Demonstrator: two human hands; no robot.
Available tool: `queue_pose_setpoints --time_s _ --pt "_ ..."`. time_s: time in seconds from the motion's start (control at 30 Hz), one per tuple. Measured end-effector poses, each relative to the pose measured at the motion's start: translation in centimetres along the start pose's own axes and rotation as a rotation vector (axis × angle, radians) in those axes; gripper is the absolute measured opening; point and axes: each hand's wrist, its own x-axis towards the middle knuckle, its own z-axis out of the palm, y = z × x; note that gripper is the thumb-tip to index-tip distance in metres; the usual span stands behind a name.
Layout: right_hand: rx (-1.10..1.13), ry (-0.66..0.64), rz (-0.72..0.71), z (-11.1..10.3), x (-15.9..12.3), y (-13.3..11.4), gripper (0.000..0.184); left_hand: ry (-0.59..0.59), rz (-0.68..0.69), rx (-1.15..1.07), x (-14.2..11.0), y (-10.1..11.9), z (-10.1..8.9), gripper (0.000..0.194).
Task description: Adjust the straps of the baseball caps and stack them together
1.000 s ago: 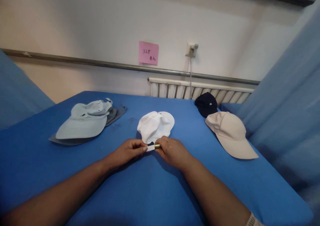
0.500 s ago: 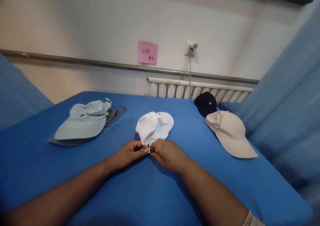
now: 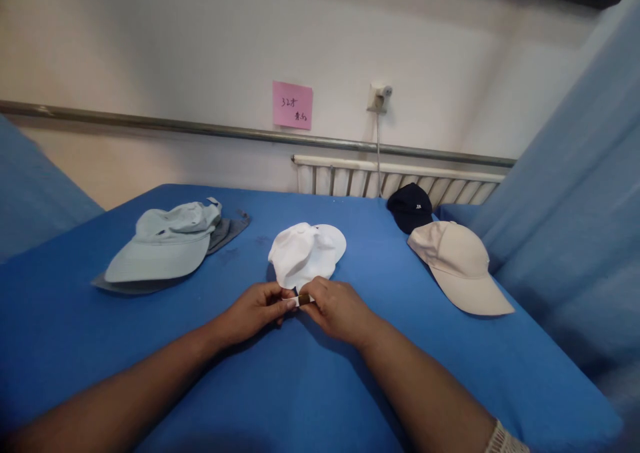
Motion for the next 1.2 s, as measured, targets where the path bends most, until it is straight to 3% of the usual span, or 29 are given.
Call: queue_pose_setpoints --time_s 0.2,0.37,0.43,0.5,0.6,0.67,0.77,0.97,1.2 --pt "-0.009 0.01 0.014 0.4 0.1 0.1 0.013 0.042 0.011 0.028 -0.1 0.2 0.5 0.031" --pt "-0.004 0.12 0.051 0.1 0.1 0.5 0.011 0.328 0.061 0.12 -0.7 0.4 -0.2 0.029" --pt "-0.001 0.17 0.058 0.1 0.1 0.7 0.013 0.386 0.031 0.078 -1.1 0.4 0.0 0.024" --pt "0.005 0.206 0.054 0.2 0.1 0.8 0.015 0.304 -0.082 -0.084 -1.6 0.4 0.9 0.028" --pt "0.01 0.216 0.046 0.5 0.1 0.6 0.014 0.13 -0.255 -0.506 -2.0 0.5 3.0 0.026" --pt "0.012 0.194 0.044 0.6 0.2 0.4 0.014 0.113 -0.27 -0.764 -1.9 0.5 4.3 0.027" --pt "0.013 0.163 0.054 0.7 0.2 -0.1 0.017 0.195 -0.26 -0.976 -1.5 0.5 5.3 0.017" --pt "0.019 0.158 0.081 0.8 0.3 -0.6 0.015 0.328 -0.224 -1.007 -0.8 -0.2 5.1 0.012" --pt "0.103 0.138 0.053 1.2 0.3 -0.9 0.024 0.328 -0.185 -1.011 -0.5 -0.3 4.5 0.014"
